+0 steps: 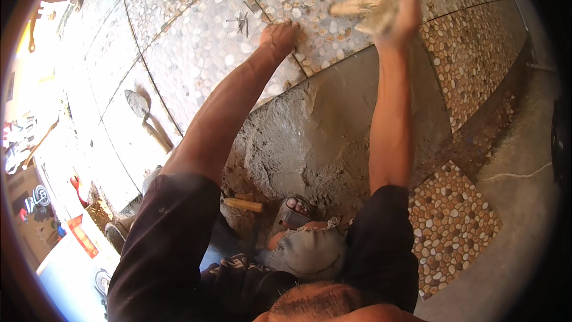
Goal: The person applies mortar to the floor using a trowel and then places a tile onto the surface. They use a small wooden block and a hammer to tap the tile into place, ensuring it is level with the adjacent tiles.
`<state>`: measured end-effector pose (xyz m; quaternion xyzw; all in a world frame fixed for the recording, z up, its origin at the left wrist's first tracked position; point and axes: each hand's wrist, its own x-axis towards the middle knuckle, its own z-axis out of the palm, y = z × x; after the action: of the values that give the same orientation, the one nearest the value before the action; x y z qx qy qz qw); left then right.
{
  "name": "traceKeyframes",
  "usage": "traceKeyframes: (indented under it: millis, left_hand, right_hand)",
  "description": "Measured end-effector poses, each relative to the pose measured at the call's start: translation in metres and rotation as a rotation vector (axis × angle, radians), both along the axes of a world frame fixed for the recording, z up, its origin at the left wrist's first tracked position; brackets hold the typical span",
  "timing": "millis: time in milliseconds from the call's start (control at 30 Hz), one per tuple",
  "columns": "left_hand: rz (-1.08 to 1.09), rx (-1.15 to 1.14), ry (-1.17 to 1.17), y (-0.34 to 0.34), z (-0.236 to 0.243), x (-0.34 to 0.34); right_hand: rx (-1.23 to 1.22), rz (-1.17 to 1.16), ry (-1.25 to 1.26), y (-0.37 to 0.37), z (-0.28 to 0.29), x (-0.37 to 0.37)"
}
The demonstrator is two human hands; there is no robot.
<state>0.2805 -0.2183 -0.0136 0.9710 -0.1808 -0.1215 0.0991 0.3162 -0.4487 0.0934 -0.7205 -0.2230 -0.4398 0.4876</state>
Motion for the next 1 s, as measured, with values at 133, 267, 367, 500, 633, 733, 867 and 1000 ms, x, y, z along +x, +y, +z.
traceKeyframes:
  millis: [133, 267, 367, 500, 633, 733, 867, 1000]
  left_hand:
    - [0.024, 0.029, 0.076, -0.002, -0.001, -0.005]
    - [0.031, 0.045, -0.032, 0.008, -0.005, -0.002]
    - [0.044, 0.036, 0.016, -0.003, 0.006, 0.009]
    - [0.037, 0.007, 0.000, -0.005, 0.017, -0.005]
    - [0.017, 0.048, 0.037, -0.005, 0.007, -0.004]
    - [0.019, 0.060, 0.000, 0.003, 0.001, 0.002]
    - [0.006, 0.026, 0.012, -0.012, 0.000, 0.006]
    - [-0.009, 0.009, -0.011, 0.002, -0.014, 0.010]
  right_hand:
    - [0.469, 0.337, 0.499, 0.012, 0.006, -0.035]
    - [0.468, 0.364, 0.326, 0.036, 0.028, -0.051]
    - [0.499, 0.275, 0.446, 0.045, 0.026, -0.059]
    - [0.390, 0.385, 0.365, 0.031, 0.022, -0.061]
    - [0.427, 0.275, 0.446, 0.045, 0.016, -0.074]
    - [0.508, 0.375, 0.595, 0.052, 0.043, -0.077]
    - [0.827, 0.511, 0.523, 0.045, 0.058, -0.103]
    - [0.531, 0.384, 0.603, 0.049, 0.047, -0.089]
